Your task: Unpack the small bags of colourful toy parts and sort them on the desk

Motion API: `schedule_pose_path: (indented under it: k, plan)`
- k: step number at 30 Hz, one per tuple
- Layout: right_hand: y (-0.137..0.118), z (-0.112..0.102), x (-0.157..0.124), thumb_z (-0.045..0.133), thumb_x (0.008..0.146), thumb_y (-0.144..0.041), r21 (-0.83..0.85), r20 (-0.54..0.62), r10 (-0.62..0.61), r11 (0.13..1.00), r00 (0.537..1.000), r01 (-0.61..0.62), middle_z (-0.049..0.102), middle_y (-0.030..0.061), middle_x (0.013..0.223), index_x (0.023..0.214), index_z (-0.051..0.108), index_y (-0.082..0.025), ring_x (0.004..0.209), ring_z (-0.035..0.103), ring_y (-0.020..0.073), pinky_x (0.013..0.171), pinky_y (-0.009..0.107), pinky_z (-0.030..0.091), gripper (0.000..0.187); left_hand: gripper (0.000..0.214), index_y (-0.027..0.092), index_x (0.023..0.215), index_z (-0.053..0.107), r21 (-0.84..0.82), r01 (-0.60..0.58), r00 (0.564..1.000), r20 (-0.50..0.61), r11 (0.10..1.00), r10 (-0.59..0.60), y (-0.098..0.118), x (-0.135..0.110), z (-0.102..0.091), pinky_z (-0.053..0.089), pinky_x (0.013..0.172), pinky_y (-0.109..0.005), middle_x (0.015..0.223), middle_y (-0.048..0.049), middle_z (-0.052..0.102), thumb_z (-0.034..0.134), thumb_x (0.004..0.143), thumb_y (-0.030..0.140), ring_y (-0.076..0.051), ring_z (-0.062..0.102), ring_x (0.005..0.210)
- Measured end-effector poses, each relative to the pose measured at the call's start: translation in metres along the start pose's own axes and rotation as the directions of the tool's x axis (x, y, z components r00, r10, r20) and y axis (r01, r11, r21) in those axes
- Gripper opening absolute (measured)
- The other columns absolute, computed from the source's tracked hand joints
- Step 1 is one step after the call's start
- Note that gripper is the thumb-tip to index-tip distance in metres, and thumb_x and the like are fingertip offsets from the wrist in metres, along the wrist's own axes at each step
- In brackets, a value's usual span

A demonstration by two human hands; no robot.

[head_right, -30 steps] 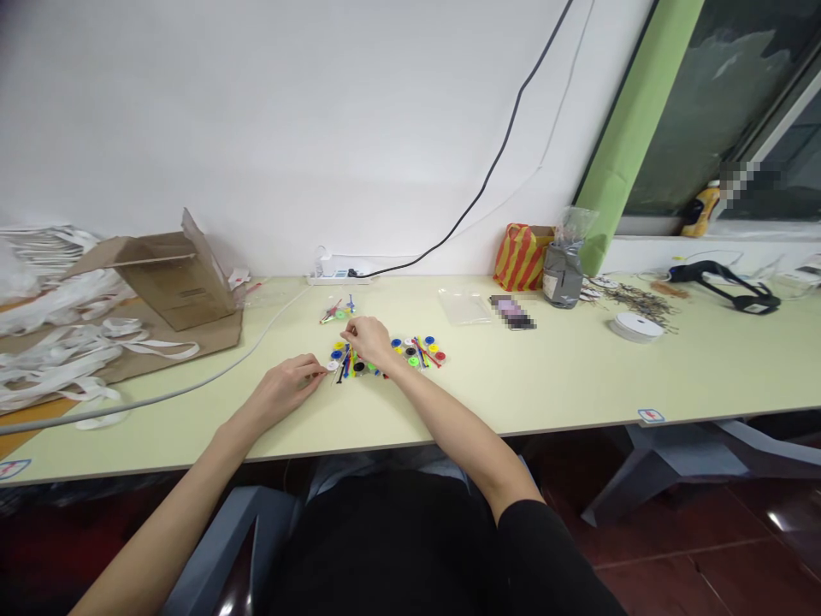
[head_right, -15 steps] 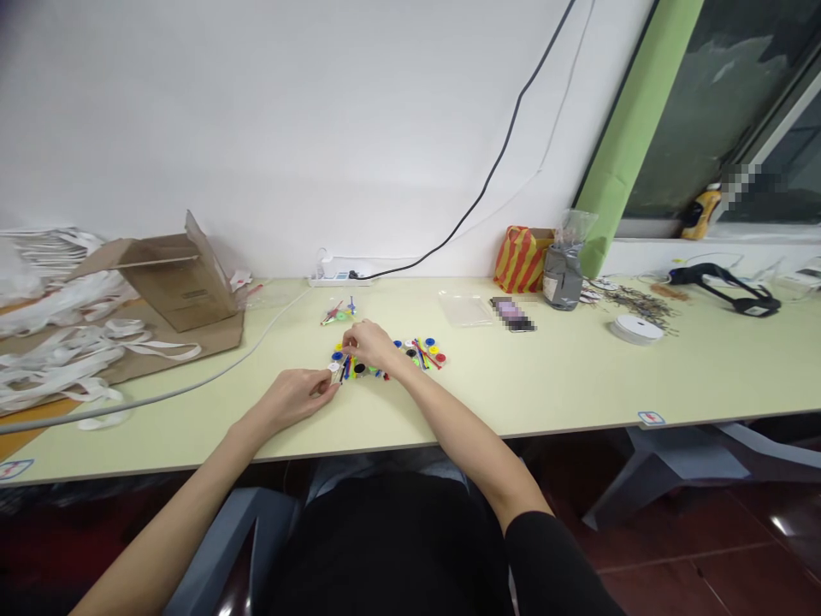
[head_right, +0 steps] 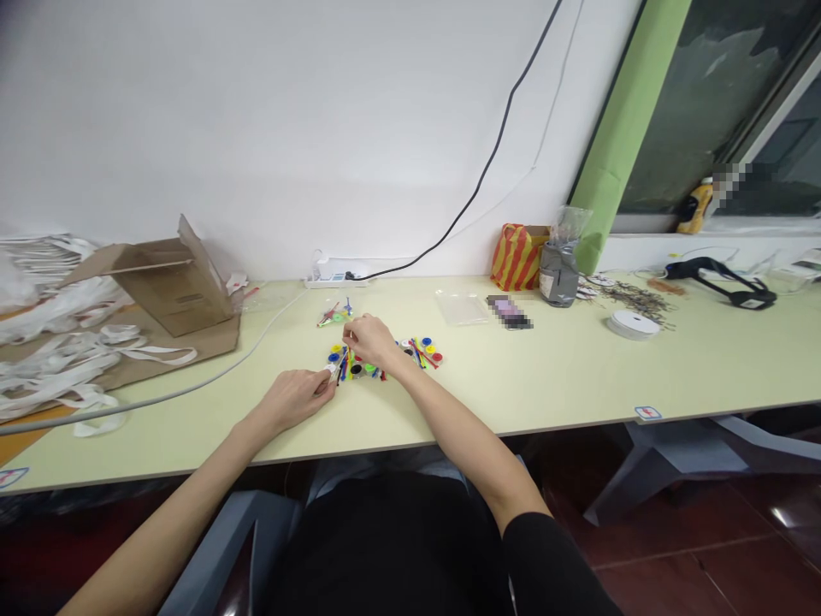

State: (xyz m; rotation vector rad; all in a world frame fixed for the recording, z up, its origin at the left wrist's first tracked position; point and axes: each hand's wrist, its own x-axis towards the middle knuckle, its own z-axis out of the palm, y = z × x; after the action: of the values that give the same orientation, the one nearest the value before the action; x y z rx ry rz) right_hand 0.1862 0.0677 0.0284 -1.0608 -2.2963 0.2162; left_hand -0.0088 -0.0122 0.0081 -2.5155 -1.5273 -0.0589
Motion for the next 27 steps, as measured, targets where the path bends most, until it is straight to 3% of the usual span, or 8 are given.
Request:
schedule_pose_path:
  k: [8,27]
  plan:
    - [0.003,-0.002,-0.001,0.057,0.094,-0.016,-0.060,-0.028,-0.008,0.998,1.000,0.006,0.067,0.0060,0.083,0.087,0.069,-0.016,0.086,0.053,0.0193,0.079,0.029,0.037,0.013,0.028,0.018,0.092,0.060,0.029,-0.004,1.000,0.010,1.000,0.004,0.001,0.002,0.003,0.033,0.060,-0.030,0.078,-0.0121,0.071,0.036,0.098,0.032,-0.025,0.066,0.065]
    - [0.006,-0.002,-0.002,0.055,0.094,-0.015,-0.122,-0.046,-0.021,0.992,0.999,0.015,0.069,0.0066,0.086,0.088,0.069,-0.017,0.087,0.054,0.0203,0.080,0.030,0.038,0.016,0.037,0.015,0.078,0.066,0.058,0.070,0.998,0.002,0.996,-0.070,0.019,0.017,-0.004,0.038,0.062,-0.033,0.078,-0.0166,0.072,0.037,0.096,0.031,-0.027,0.068,0.069]
